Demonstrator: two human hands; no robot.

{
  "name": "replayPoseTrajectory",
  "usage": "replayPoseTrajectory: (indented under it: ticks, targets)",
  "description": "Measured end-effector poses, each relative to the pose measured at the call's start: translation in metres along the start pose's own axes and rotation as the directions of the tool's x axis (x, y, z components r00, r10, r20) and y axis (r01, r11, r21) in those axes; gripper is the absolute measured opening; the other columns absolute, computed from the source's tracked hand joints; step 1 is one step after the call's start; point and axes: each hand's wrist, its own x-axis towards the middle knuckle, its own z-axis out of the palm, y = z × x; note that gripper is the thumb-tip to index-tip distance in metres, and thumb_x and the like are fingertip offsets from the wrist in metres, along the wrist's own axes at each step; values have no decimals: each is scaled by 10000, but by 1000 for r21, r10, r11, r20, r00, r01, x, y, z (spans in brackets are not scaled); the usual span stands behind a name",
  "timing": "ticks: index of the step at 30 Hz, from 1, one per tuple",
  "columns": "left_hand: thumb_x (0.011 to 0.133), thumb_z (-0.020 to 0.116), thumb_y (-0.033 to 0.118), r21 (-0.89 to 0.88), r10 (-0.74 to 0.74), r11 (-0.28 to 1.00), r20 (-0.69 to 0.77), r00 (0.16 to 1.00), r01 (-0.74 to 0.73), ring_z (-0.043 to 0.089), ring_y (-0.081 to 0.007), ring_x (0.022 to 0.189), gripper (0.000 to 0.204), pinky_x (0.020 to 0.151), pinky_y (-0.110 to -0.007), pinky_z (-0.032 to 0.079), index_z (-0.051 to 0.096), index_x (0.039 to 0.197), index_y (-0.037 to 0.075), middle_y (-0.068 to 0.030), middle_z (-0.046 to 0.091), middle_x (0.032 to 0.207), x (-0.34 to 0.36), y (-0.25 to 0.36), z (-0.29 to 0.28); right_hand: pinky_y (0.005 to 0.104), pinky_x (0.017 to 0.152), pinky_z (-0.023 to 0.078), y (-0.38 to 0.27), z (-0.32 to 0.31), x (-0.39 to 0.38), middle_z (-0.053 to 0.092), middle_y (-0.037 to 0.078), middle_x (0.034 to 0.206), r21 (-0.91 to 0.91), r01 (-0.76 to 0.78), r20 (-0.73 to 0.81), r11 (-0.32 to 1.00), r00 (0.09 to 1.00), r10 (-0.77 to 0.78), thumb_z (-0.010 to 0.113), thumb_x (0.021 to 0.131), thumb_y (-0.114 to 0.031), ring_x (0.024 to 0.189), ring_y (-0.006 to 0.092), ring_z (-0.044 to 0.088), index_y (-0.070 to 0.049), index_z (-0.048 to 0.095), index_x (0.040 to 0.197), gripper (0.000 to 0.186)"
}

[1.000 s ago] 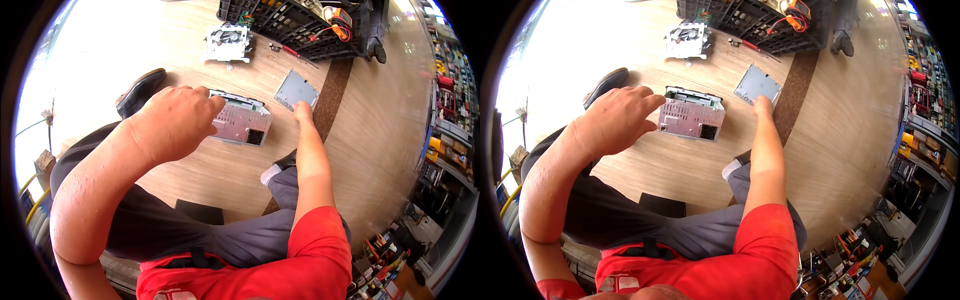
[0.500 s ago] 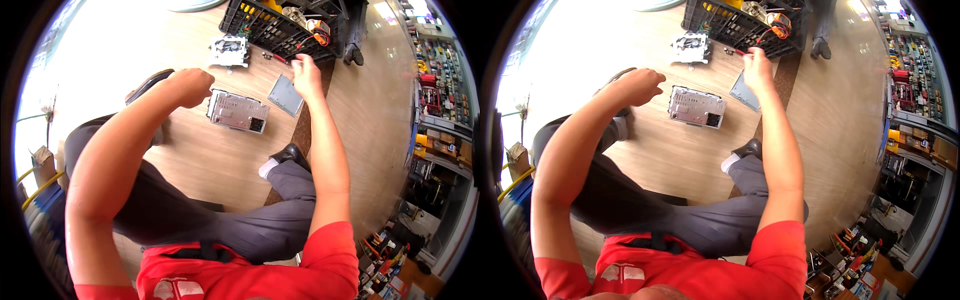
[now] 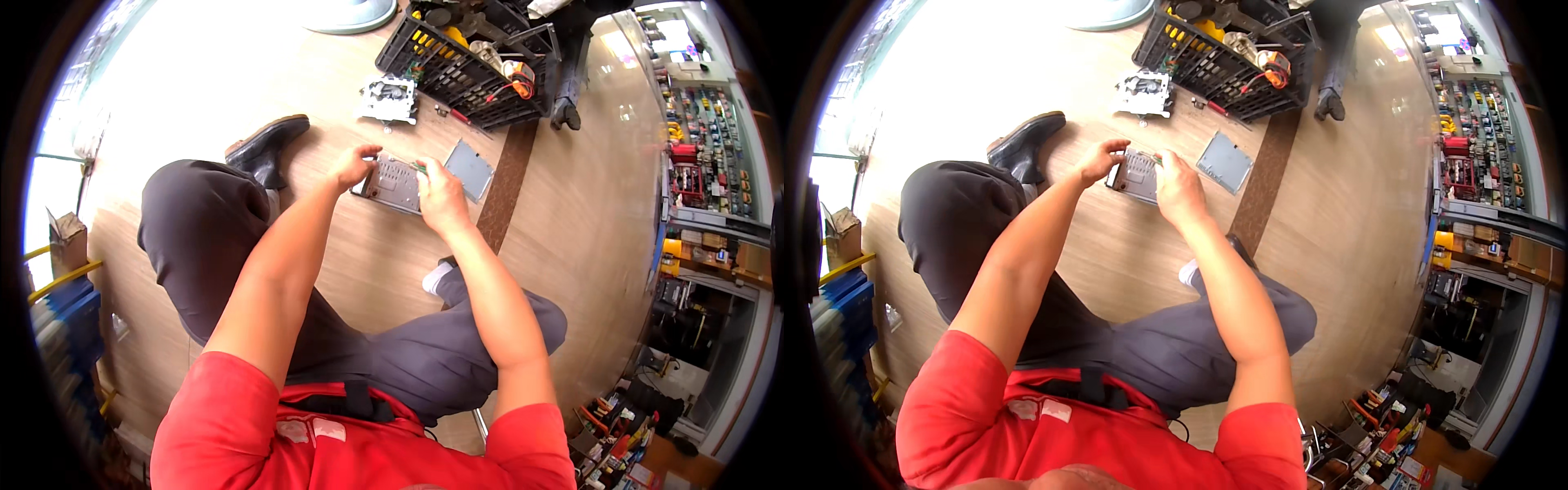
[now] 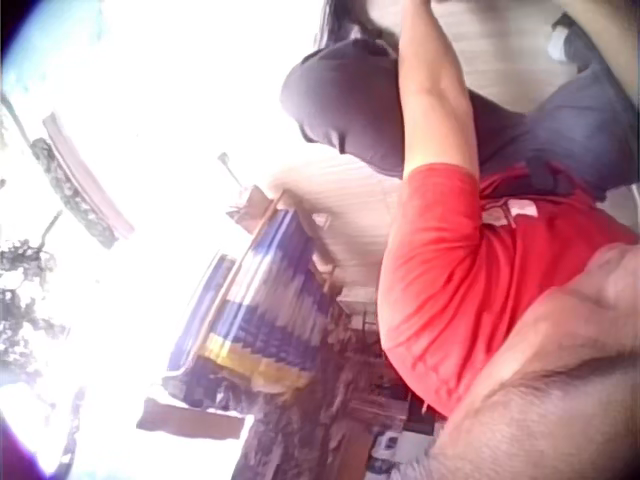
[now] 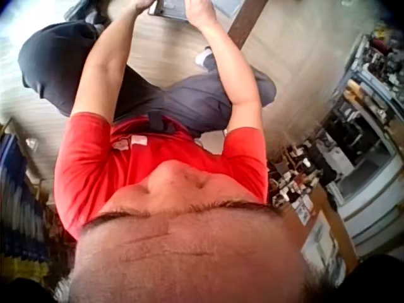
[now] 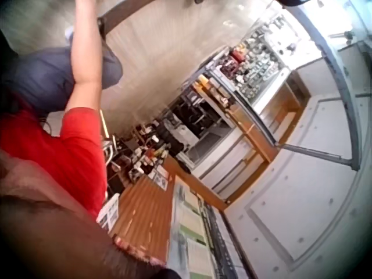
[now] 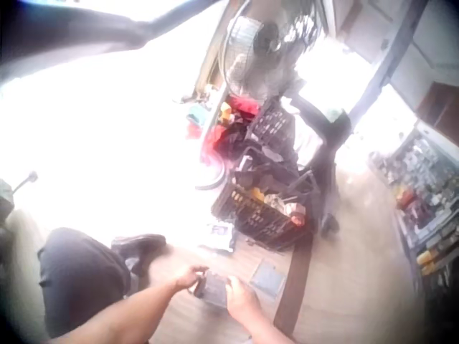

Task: The person sits on the floor and uses a screwdriver to work on the metal chassis of an electronic device, removing a small circuit board and manipulating internal wires.

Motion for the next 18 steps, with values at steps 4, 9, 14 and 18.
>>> replayPoseTrajectory:
  ticks: [4,9,14,18]
  targets:
    - [818,674,-59,59,-40,998,13,999,39,620,-198,1103,541,971,-324,495,580,1345,19,-126,620,1306,-2,9,2,445,852,526,8,18,9,674,231,1064,-43,-3,60,999,998,5,598,933,-78,996,403,654,3,575,1129,214]
    - [810,669,-67,105,-22,994,-63,998,29,638,-183,1050,501,948,-319,509,632,1294,54,-98,669,1221,0,6,9,450,842,521,8,29,13,670,235,1044,-46,31,73,998,997,-28,597,932,-86,990,407,648,1,575,1119,207]
    - [808,676,-66,142,-29,989,-61,998,37,635,-172,1040,491,933,-321,512,644,1281,59,-91,685,1186,2,1,6,456,824,518,7,35,19,670,232,1016,-49,35,64,998,997,-31,597,933,-99,966,411,649,-3,578,1104,197]
    - [810,678,-65,126,-27,991,-62,998,35,639,-165,1014,483,913,-323,522,647,1277,57,-89,693,1161,1,1,7,456,825,518,7,37,22,672,231,1010,-55,29,71,998,997,-25,599,932,-103,962,413,648,-5,582,1105,200]
